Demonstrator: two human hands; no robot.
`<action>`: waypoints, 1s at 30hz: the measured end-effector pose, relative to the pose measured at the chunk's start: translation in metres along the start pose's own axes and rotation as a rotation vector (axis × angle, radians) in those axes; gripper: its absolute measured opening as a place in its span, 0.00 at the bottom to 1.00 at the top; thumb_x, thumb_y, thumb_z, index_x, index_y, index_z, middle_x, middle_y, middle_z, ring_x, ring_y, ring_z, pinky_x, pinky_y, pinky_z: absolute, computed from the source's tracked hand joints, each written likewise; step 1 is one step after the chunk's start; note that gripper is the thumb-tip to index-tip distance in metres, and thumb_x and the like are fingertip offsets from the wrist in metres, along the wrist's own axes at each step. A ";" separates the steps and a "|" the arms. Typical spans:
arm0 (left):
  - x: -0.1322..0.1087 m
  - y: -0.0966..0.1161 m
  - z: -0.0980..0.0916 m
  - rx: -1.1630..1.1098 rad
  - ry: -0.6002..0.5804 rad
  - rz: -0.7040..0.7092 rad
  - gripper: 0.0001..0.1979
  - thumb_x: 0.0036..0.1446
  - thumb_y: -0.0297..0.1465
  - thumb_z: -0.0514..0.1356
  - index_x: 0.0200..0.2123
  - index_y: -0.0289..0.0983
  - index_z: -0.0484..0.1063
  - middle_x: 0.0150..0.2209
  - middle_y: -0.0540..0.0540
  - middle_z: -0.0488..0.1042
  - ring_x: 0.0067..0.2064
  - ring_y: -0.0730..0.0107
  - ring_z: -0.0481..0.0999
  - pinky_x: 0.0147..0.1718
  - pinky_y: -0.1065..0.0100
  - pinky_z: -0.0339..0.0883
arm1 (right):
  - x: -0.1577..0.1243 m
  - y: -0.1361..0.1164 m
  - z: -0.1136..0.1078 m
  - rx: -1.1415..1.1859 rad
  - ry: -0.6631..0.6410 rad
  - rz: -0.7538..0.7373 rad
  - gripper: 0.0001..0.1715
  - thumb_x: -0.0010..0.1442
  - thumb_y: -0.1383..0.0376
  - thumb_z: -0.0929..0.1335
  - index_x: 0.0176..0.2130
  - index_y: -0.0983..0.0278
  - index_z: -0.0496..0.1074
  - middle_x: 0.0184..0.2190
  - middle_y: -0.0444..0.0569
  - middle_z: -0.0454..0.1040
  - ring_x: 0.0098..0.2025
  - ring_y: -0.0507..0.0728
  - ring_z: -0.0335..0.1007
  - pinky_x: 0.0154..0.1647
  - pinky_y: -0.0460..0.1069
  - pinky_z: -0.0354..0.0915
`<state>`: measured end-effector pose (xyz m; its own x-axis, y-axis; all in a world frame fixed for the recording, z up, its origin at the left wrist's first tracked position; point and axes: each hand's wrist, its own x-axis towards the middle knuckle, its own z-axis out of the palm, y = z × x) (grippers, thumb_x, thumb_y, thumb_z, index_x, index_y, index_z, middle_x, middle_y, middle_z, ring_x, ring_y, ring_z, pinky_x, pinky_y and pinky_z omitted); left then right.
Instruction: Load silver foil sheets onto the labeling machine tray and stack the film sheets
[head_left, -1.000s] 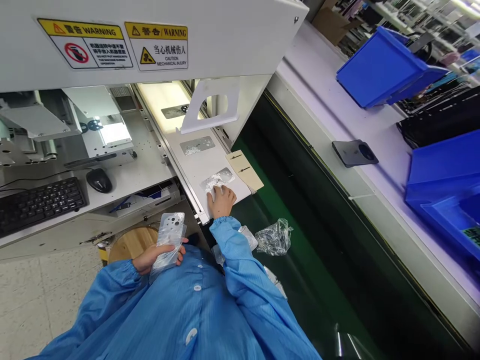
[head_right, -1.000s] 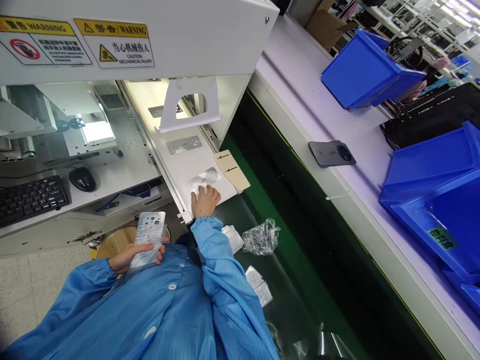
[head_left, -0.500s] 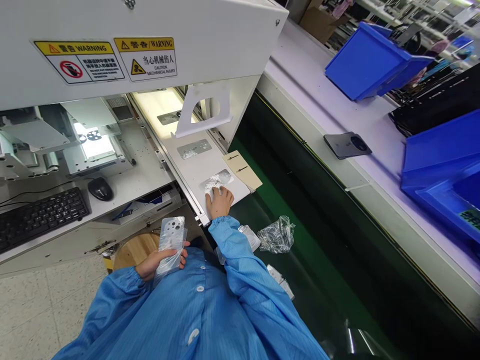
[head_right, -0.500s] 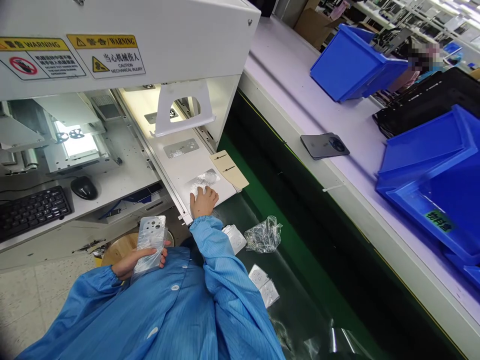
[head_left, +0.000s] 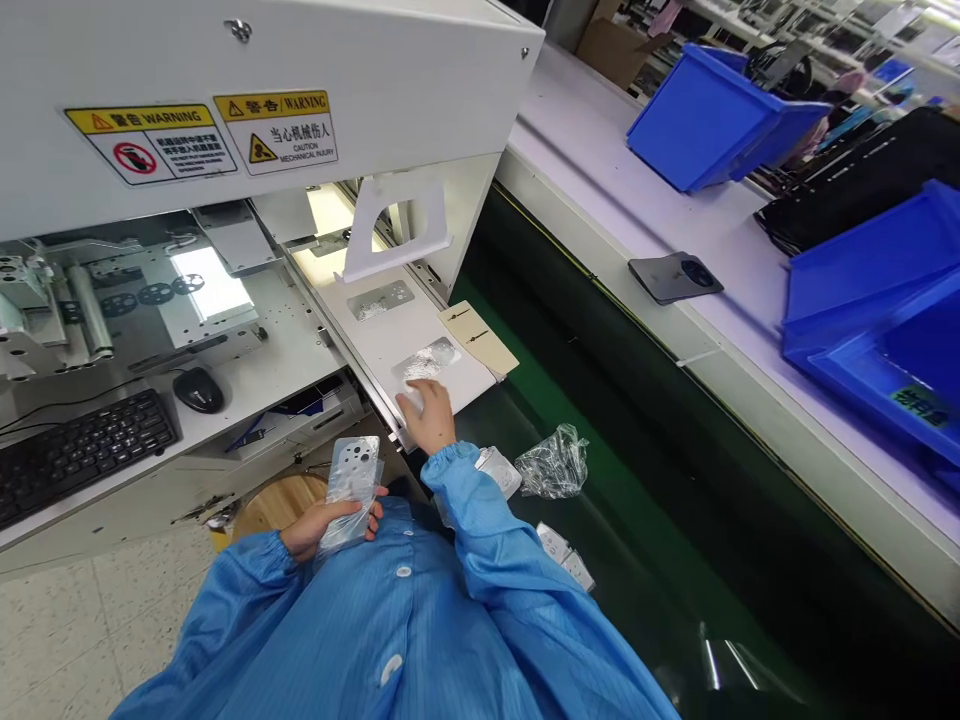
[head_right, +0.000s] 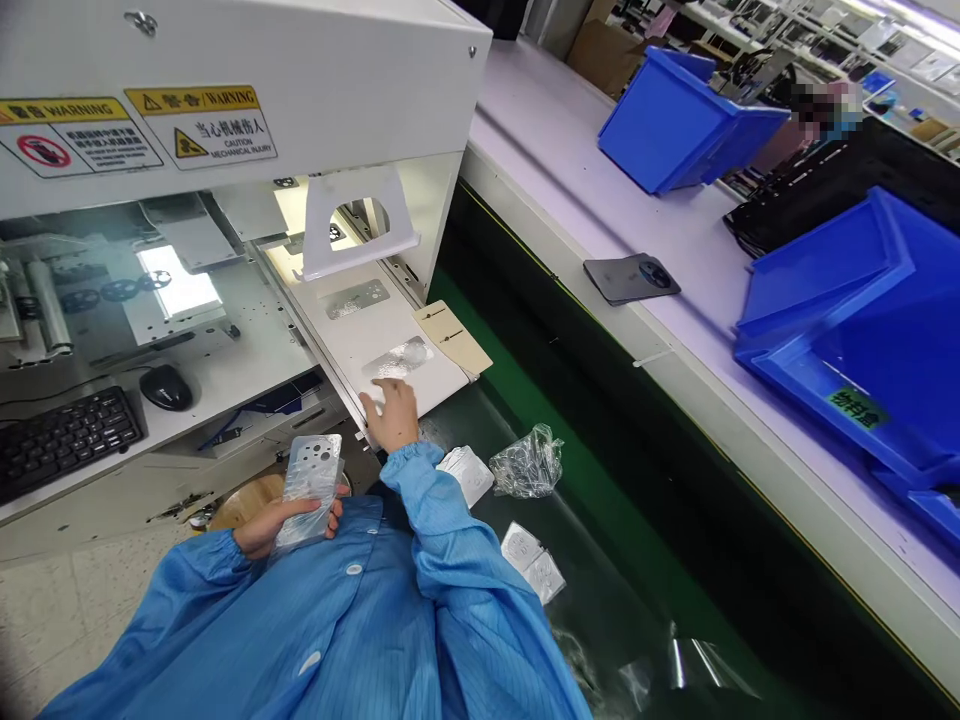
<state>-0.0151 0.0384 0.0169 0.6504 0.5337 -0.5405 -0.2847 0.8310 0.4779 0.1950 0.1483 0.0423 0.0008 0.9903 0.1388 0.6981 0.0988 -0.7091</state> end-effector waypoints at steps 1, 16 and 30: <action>0.003 0.002 0.003 0.010 -0.033 -0.016 0.23 0.50 0.36 0.69 0.49 0.33 0.75 0.38 0.40 0.77 0.37 0.60 0.77 0.41 0.59 0.70 | -0.010 -0.005 -0.005 0.112 -0.104 -0.033 0.18 0.64 0.56 0.66 0.50 0.62 0.72 0.47 0.51 0.73 0.49 0.58 0.67 0.53 0.52 0.62; 0.045 -0.016 0.038 0.253 -0.186 -0.450 0.21 0.51 0.37 0.67 0.44 0.28 0.77 0.36 0.35 0.80 0.35 0.58 0.78 0.39 0.59 0.72 | -0.131 0.159 -0.106 0.142 0.235 0.736 0.12 0.56 0.59 0.69 0.37 0.66 0.75 0.28 0.46 0.75 0.31 0.56 0.71 0.35 0.50 0.69; 0.115 -0.116 0.149 0.901 -0.261 -0.514 0.10 0.49 0.33 0.65 0.34 0.33 0.77 0.30 0.47 0.78 0.31 0.66 0.76 0.32 0.68 0.69 | -0.300 0.101 -0.070 0.576 0.327 0.641 0.19 0.60 0.56 0.67 0.48 0.62 0.74 0.43 0.50 0.77 0.42 0.57 0.75 0.46 0.51 0.70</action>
<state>0.1981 -0.0195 0.0025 0.7054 0.0137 -0.7087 0.6220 0.4674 0.6282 0.3152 -0.1453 -0.0224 0.5282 0.8041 -0.2727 0.0305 -0.3389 -0.9403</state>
